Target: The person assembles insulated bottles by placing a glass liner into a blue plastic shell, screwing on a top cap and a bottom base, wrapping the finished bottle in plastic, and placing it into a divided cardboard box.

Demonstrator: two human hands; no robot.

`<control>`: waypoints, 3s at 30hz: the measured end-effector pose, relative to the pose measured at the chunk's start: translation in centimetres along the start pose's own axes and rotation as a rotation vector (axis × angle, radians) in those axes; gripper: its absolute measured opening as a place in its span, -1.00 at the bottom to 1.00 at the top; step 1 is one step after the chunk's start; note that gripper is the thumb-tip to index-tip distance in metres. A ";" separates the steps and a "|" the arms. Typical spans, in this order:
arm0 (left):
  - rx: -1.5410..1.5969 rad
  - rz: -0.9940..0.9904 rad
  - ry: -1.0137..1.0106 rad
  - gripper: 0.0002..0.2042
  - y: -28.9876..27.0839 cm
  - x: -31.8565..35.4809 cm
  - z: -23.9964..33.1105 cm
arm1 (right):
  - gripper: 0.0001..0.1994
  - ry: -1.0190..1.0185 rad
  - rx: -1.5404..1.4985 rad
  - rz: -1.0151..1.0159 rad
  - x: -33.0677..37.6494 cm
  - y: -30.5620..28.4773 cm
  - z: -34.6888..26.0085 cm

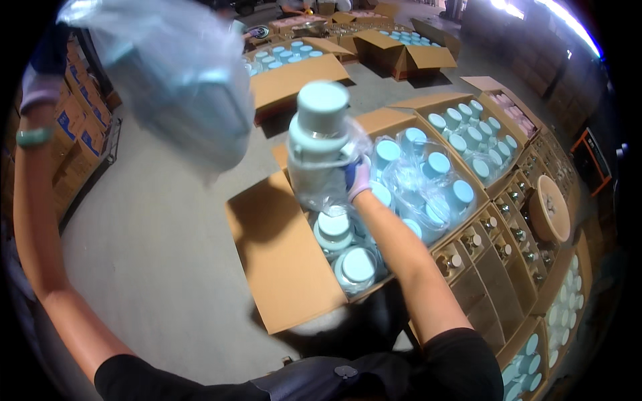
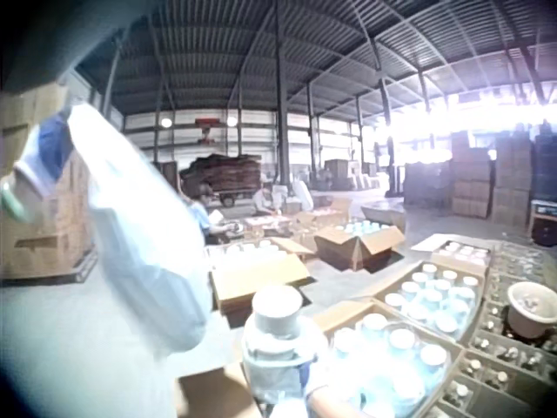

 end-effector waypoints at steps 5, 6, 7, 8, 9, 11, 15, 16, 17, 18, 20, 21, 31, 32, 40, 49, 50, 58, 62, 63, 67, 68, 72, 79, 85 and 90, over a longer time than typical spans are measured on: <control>0.027 -0.126 0.044 -0.73 4.1 7.1 2.4 | -0.52 0.209 0.506 0.128 -2.5 -10.5 8.2; 0.472 0.006 -0.289 -0.76 7.1 9.5 1.8 | -0.49 0.222 0.769 0.192 -2.5 -14.8 6.6; 0.518 -0.003 -0.324 -0.77 9.2 10.8 2.4 | -0.44 0.211 1.063 0.252 -2.7 -18.2 3.7; 0.500 -0.030 -0.343 -0.78 8.0 10.6 4.0 | -0.38 0.159 1.200 0.247 -2.2 -17.0 3.0; 0.393 -0.105 -0.223 -0.78 7.1 11.1 6.2 | -0.33 0.150 1.282 0.189 0.0 -13.8 4.9; 0.218 -0.209 -0.131 -0.75 4.6 10.9 10.1 | -0.26 0.018 1.392 0.019 6.0 -4.6 6.3; 0.450 -0.174 -0.104 -0.68 8.4 11.4 16.7 | -0.01 -0.155 1.449 -0.648 18.3 4.1 -0.1; 0.601 -0.181 -0.128 -0.65 8.8 10.4 19.2 | 0.05 -0.116 1.411 -0.829 22.3 7.0 -1.3; 0.805 -0.157 -0.146 -0.62 12.6 11.6 20.2 | 0.09 -0.140 1.290 -0.831 23.8 4.8 -3.7; 0.775 -0.207 -0.035 -0.60 10.4 8.0 25.3 | 0.12 -0.238 1.030 -0.934 25.8 7.0 -4.4; 0.867 -0.247 0.099 -0.54 11.9 7.4 30.0 | 0.10 -0.215 0.999 -0.807 27.4 4.8 -6.8; 0.885 -0.267 0.154 -0.54 12.8 7.3 32.5 | -0.03 -0.230 0.969 -0.776 28.3 4.8 -7.9; 1.240 -0.297 0.427 -0.54 21.2 7.9 53.4 | -0.25 -1.151 1.118 0.026 63.8 -5.1 -21.8; 1.245 -0.296 0.458 -0.54 20.8 7.4 55.4 | -0.36 -1.171 1.188 0.226 66.9 -5.1 -21.1; 1.264 -0.308 0.555 -0.54 21.7 6.7 65.9 | -0.21 -0.797 1.389 0.536 79.1 -7.3 -20.1; 1.895 -0.433 -0.002 -0.56 21.7 9.4 71.8 | -0.42 -0.905 0.714 0.766 80.1 -12.9 -24.0; 1.917 -0.413 0.002 -0.56 22.7 10.0 72.0 | -0.41 -0.915 0.836 0.821 80.8 -12.4 -24.2; 1.533 -0.223 0.159 -0.54 23.0 11.5 68.4 | -0.40 -1.109 1.572 0.801 82.6 -4.7 -26.1; 1.645 -0.448 -0.088 -0.50 25.6 15.7 71.8 | -0.45 -1.039 1.598 0.835 80.9 -4.5 -25.1; 1.714 -0.536 -0.126 -0.49 26.7 16.9 73.0 | -0.48 -1.071 1.659 0.833 80.1 -4.6 -24.4; 1.931 -0.854 -0.224 -0.42 30.6 22.4 77.2 | -0.49 -1.100 1.722 0.903 79.0 -5.0 -23.7; 1.974 -0.907 -0.246 -0.40 31.2 23.4 77.7 | -0.47 -1.129 1.694 0.916 79.3 -5.6 -23.8; 2.043 -1.023 -0.297 -0.32 31.8 25.5 76.0 | -0.49 -1.272 1.616 0.896 78.8 -2.8 -26.6; 2.126 -1.275 -0.485 -0.18 33.7 31.8 75.1 | -0.44 -0.782 0.661 0.795 75.7 -16.7 -15.2; 1.757 -1.292 -0.299 -0.24 37.0 47.1 68.8 | -0.53 -0.292 0.645 0.966 82.1 -17.6 -16.1; 1.433 -1.434 -0.197 -0.37 36.6 56.3 68.2 | -0.32 -1.080 1.413 0.846 84.1 -1.9 -31.5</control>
Point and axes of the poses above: each hand's wrist, its own x-axis away from the middle knuckle, its own y-axis out of the palm, z = x × y, the point moved 6 cm from there along -x, towards the middle knuckle, and after that the axes turned 10 degrees about x, right-handed, at the moved point
